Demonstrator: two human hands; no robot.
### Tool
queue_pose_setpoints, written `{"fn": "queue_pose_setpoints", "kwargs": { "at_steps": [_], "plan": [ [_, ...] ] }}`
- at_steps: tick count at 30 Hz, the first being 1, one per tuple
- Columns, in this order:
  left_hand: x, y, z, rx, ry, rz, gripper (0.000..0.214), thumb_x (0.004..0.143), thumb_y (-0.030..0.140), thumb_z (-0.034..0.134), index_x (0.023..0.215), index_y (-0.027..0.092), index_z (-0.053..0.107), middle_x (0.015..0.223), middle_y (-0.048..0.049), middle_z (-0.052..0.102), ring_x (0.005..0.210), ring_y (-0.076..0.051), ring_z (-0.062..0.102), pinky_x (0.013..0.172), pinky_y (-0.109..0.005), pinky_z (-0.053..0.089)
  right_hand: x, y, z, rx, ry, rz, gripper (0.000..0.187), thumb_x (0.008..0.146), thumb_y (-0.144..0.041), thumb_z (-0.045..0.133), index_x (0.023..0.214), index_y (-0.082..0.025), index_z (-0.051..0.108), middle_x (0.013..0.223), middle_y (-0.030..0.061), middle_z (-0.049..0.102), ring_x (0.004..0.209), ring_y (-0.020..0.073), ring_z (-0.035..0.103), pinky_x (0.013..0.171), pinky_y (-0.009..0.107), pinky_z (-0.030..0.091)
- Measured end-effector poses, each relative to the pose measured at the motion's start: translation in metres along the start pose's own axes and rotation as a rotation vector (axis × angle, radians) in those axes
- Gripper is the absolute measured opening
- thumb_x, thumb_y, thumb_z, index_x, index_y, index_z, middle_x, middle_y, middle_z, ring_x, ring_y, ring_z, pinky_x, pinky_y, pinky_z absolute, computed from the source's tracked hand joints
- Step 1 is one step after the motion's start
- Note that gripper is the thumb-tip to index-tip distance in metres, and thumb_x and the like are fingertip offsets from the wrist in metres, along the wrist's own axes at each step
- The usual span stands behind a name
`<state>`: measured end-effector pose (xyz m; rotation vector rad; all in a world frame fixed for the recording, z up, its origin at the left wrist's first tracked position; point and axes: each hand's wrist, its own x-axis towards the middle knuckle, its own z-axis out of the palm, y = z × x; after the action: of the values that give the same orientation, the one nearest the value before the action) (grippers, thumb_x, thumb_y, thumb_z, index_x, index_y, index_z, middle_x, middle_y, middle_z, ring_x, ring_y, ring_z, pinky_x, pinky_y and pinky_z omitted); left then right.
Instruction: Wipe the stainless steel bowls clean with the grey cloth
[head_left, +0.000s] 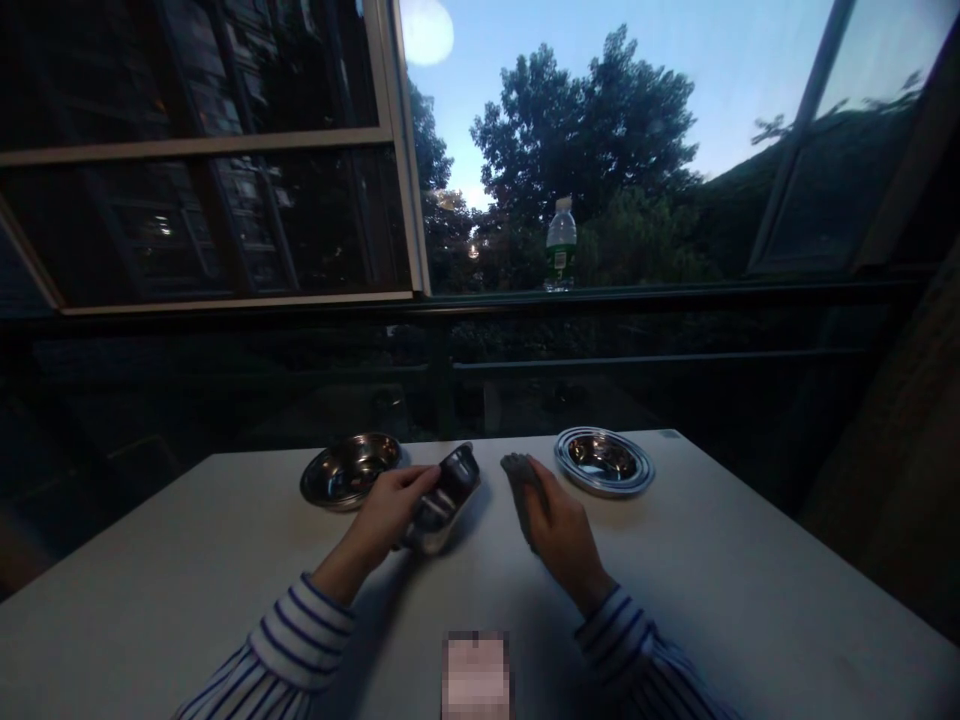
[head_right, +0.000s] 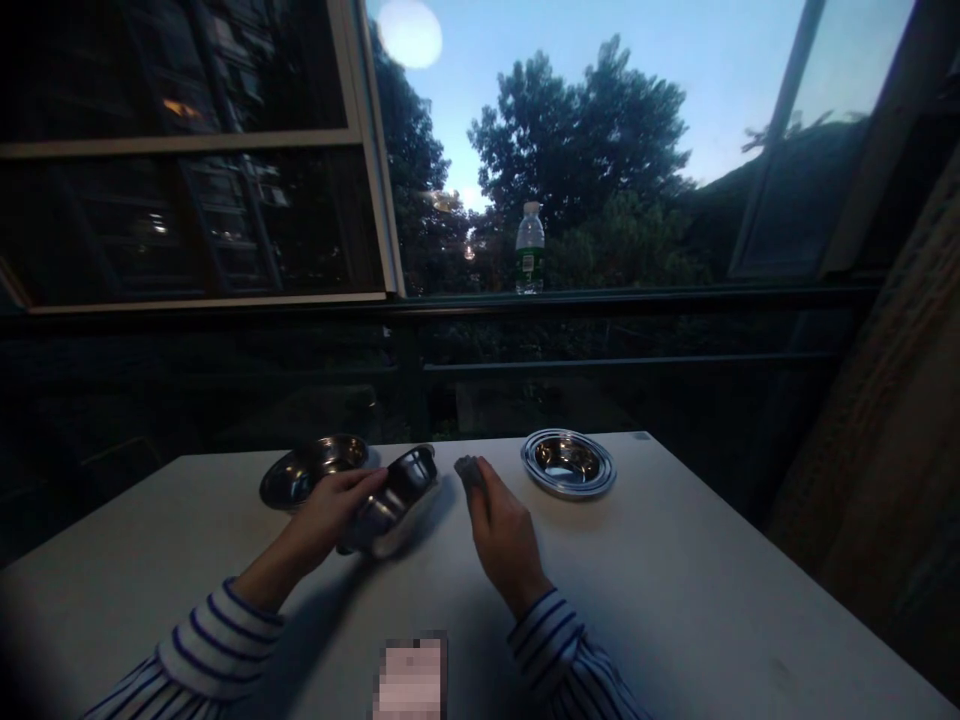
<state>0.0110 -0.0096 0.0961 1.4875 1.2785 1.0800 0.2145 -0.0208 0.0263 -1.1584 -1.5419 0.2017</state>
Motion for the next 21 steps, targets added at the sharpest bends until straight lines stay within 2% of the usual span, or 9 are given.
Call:
{"fn": "queue_pose_setpoints", "kwargs": {
  "at_steps": [4,8,11,15,21],
  "plan": [
    [0.001,0.011,0.009,-0.449,-0.029,-0.125,0.022,0.070,0.031,0.063,0.080,0.012,0.070,0.073,-0.0074,0.072,0.065,-0.015,0.063,0.062,-0.024,0.045,0.016,-0.011,0.003,-0.146,-0.017,-0.236,0.041,0.087,-0.018,0.037,0.127,-0.014,0.043,0.122,0.0128,0.055,0.113,0.0197,0.051,0.094,0.038,0.042],
    [0.008,0.019,0.020,-0.673,-0.044,-0.125,0.021,0.069,0.030,0.066,0.079,0.012,0.070,0.072,-0.0075,0.071,0.062,-0.015,0.063,0.062,-0.024,0.046,0.032,-0.032,0.003,-0.257,-0.046,-0.434,0.042,0.085,-0.013,0.038,0.127,-0.014,0.044,0.127,0.0129,0.050,0.119,0.0201,0.044,0.097,0.041,0.041],
    [0.016,0.020,0.024,-0.771,-0.040,-0.113,0.022,0.067,0.029,0.068,0.079,0.011,0.069,0.068,-0.0064,0.071,0.058,-0.014,0.063,0.058,-0.023,0.046,0.031,-0.044,0.009,-0.366,-0.096,-0.530,0.042,0.085,-0.015,0.042,0.126,-0.013,0.045,0.129,0.0136,0.048,0.123,0.0242,0.039,0.096,0.046,0.042],
    [0.025,0.018,0.023,-0.849,-0.012,-0.119,0.020,0.067,0.028,0.067,0.078,0.011,0.069,0.066,-0.0053,0.070,0.057,-0.014,0.063,0.054,-0.022,0.046,0.031,-0.045,0.021,-0.464,-0.138,-0.584,0.039,0.084,-0.015,0.045,0.123,-0.014,0.050,0.130,0.0135,0.046,0.123,0.0279,0.036,0.093,0.048,0.043],
    [0.023,0.014,0.023,-0.881,0.020,-0.102,0.021,0.070,0.027,0.065,0.083,0.011,0.069,0.068,-0.0052,0.071,0.061,-0.014,0.065,0.059,-0.023,0.049,0.054,-0.039,0.028,-0.359,-0.115,-0.486,0.038,0.087,-0.019,0.042,0.125,-0.016,0.046,0.131,0.0132,0.045,0.120,0.0236,0.040,0.094,0.046,0.042]
  ]
}}
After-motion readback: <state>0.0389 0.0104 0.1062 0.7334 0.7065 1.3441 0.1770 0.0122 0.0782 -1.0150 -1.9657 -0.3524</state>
